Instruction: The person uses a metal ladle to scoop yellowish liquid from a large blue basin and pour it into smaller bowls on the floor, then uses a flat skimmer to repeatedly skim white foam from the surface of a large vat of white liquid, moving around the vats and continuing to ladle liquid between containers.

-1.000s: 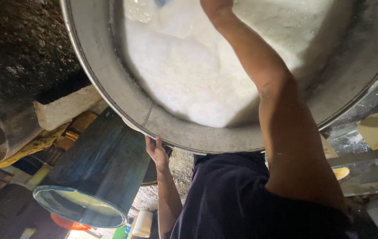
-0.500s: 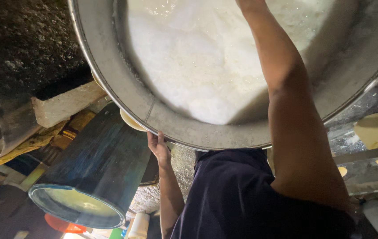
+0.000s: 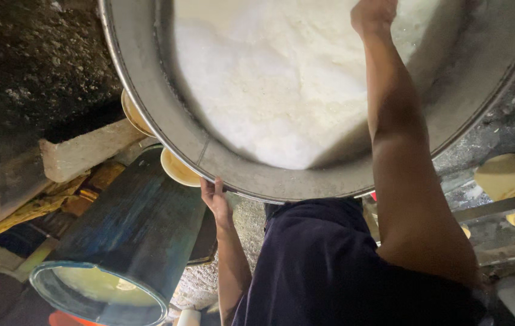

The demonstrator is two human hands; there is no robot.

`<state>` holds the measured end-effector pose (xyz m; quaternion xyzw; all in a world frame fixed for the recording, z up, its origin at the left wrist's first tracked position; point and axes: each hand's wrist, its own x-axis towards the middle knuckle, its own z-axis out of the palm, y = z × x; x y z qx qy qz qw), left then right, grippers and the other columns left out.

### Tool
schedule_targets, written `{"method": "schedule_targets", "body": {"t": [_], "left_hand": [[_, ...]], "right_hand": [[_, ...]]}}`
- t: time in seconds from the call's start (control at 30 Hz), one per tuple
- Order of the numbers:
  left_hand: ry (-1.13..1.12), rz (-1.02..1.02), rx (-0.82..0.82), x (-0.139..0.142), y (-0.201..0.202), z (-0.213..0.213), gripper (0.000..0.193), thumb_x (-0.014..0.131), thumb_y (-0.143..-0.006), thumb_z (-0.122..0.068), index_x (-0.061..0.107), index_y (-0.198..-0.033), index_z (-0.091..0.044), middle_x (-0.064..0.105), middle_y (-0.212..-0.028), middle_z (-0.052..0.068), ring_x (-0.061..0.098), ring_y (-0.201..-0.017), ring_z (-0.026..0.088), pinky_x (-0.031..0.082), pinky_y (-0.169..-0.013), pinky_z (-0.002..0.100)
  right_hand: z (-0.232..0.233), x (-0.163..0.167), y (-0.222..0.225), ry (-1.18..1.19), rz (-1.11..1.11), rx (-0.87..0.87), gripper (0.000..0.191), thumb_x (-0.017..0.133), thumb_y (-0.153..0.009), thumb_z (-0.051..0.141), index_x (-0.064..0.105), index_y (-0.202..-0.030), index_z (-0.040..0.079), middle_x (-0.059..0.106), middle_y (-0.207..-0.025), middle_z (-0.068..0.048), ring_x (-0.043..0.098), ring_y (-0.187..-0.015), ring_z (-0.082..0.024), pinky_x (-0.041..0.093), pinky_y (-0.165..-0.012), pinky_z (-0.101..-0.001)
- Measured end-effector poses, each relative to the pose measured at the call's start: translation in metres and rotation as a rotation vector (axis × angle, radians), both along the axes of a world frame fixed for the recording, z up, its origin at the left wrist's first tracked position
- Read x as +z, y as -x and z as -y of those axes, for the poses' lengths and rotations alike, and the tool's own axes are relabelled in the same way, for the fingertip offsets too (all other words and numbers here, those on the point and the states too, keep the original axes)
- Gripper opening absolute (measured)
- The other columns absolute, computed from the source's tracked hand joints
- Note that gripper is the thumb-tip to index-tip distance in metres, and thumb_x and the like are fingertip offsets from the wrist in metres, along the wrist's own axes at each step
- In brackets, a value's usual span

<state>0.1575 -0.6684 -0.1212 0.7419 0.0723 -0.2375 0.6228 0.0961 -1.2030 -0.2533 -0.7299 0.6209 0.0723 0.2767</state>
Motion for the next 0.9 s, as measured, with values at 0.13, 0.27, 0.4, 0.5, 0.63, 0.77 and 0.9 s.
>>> {"method": "schedule_targets", "body": {"t": [0.13, 0.27, 0.4, 0.5, 0.63, 0.77, 0.9], "left_hand": [[-0.005, -0.033, 0.029, 0.001, 0.001, 0.0, 0.035, 0.062, -0.101, 0.001, 0.059, -0.136, -0.001, 0.058, -0.089, -0.004, 0.049, -0.071, 0.005, 0.038, -0.06, 0.022], [-0.034, -0.05, 0.04, 0.004, 0.0, 0.002, 0.046, 0.061, -0.098, 0.003, 0.055, -0.143, -0.002, 0.059, -0.092, -0.004, 0.05, -0.072, 0.004, 0.039, -0.059, 0.022], [-0.021, -0.057, 0.046, 0.004, 0.001, 0.002, 0.052, 0.06, -0.097, 0.006, 0.052, -0.147, -0.003, 0.061, -0.097, -0.004, 0.051, -0.075, 0.004, 0.041, -0.062, 0.022], [-0.017, -0.069, 0.061, 0.002, 0.003, 0.002, 0.052, 0.059, -0.096, 0.007, 0.052, -0.147, -0.004, 0.061, -0.097, -0.003, 0.051, -0.074, 0.005, 0.042, -0.06, 0.023], [0.038, -0.062, 0.052, 0.0, 0.004, 0.001, 0.048, 0.059, -0.097, 0.009, 0.054, -0.144, -0.001, 0.064, -0.108, -0.002, 0.056, -0.086, 0.005, 0.047, -0.072, 0.023], [0.028, -0.095, 0.063, 0.0, 0.005, -0.001, 0.041, 0.059, -0.098, 0.007, 0.057, -0.137, -0.003, 0.06, -0.099, -0.003, 0.054, -0.08, 0.005, 0.045, -0.066, 0.022], [0.032, -0.088, 0.029, 0.001, 0.006, -0.001, 0.029, 0.061, -0.102, 0.006, 0.059, -0.128, -0.004, 0.053, -0.091, -0.004, 0.048, -0.073, 0.005, 0.039, -0.06, 0.021]], "right_hand": [[-0.009, 0.017, 0.028, 0.0, 0.046, -0.163, 0.049, 0.063, -0.085, 0.002, 0.043, -0.126, -0.013, 0.064, -0.114, -0.033, 0.064, -0.109, -0.047, 0.056, -0.091, -0.0464], [-0.025, 0.022, 0.063, -0.063, 0.137, -0.389, 0.064, 0.064, -0.087, 0.005, 0.029, -0.137, -0.014, 0.059, -0.122, -0.036, 0.063, -0.111, -0.047, 0.059, -0.089, -0.0441], [-0.049, 0.018, 0.099, -0.173, 0.193, -0.563, 0.053, 0.064, -0.088, 0.007, 0.033, -0.127, -0.009, 0.058, -0.115, -0.03, 0.063, -0.102, -0.042, 0.059, -0.081, -0.0419], [-0.073, 0.018, 0.124, -0.257, 0.336, -0.758, 0.042, 0.066, -0.086, 0.007, 0.038, -0.116, -0.005, 0.059, -0.104, -0.025, 0.062, -0.091, -0.037, 0.057, -0.074, -0.0408], [-0.106, 0.024, 0.144, -0.353, 0.539, -0.997, 0.029, 0.067, -0.085, 0.008, 0.045, -0.102, 0.0, 0.06, -0.09, -0.018, 0.061, -0.077, -0.031, 0.054, -0.065, -0.0394], [-0.131, 0.032, 0.152, -0.434, 0.663, -1.153, 0.018, 0.069, -0.083, 0.008, 0.052, -0.087, 0.005, 0.061, -0.075, -0.011, 0.06, -0.063, -0.025, 0.051, -0.055, -0.0379], [-0.144, 0.038, 0.153, -0.485, 0.886, -1.037, 0.015, 0.068, -0.083, 0.007, 0.056, -0.076, 0.002, 0.058, -0.066, -0.008, 0.058, -0.053, -0.022, 0.048, -0.049, -0.0369]]}}
